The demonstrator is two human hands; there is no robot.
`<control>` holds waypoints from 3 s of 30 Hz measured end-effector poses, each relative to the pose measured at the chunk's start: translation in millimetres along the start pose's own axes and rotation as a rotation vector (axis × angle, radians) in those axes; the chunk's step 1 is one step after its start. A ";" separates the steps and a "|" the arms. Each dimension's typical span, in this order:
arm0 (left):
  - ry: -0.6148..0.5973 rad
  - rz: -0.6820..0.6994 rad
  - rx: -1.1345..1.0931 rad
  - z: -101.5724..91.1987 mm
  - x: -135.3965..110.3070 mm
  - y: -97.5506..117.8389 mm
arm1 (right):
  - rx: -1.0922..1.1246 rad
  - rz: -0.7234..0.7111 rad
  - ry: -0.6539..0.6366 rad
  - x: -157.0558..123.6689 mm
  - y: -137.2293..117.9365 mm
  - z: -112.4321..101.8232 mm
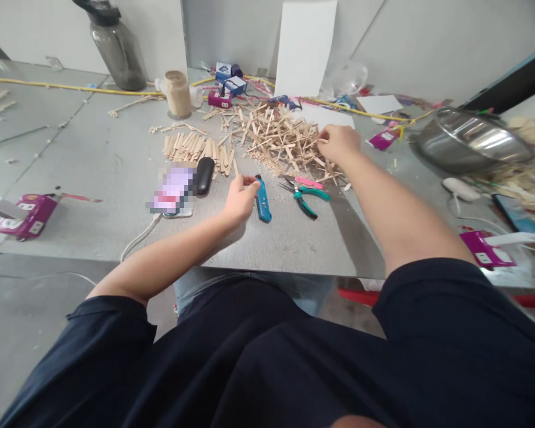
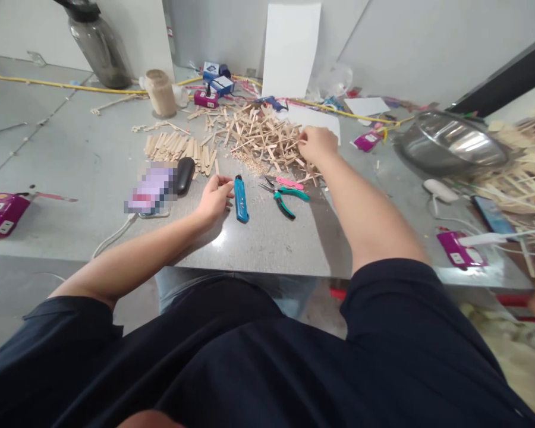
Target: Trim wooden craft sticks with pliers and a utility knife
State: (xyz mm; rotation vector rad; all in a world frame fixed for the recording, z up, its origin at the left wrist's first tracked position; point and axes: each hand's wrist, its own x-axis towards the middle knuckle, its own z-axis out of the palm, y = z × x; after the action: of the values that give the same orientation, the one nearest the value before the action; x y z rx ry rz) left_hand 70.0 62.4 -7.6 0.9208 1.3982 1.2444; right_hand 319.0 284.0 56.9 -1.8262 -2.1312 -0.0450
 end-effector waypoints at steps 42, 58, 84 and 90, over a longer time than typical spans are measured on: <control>-0.124 0.285 1.169 -6.8 -27.3 17.3 | 0.460 -0.551 -0.186 -97.6 -70.3 29.8; 0.175 0.371 1.250 -11.4 20.1 41.9 | 0.689 -0.203 0.001 -95.7 29.1 22.3; -0.149 0.820 0.766 -42.0 -93.3 -16.4 | 0.011 -0.297 -0.367 -129.9 -16.0 -0.2; -0.287 0.720 0.634 -37.3 -86.6 -16.2 | 0.038 -0.271 -0.363 -122.5 -12.0 1.0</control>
State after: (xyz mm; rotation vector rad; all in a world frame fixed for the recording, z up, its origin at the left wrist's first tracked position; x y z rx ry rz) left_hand 52.3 -31.7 -8.5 2.0891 1.2773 1.0948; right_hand 322.0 165.1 25.2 -1.6086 -2.5958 0.2811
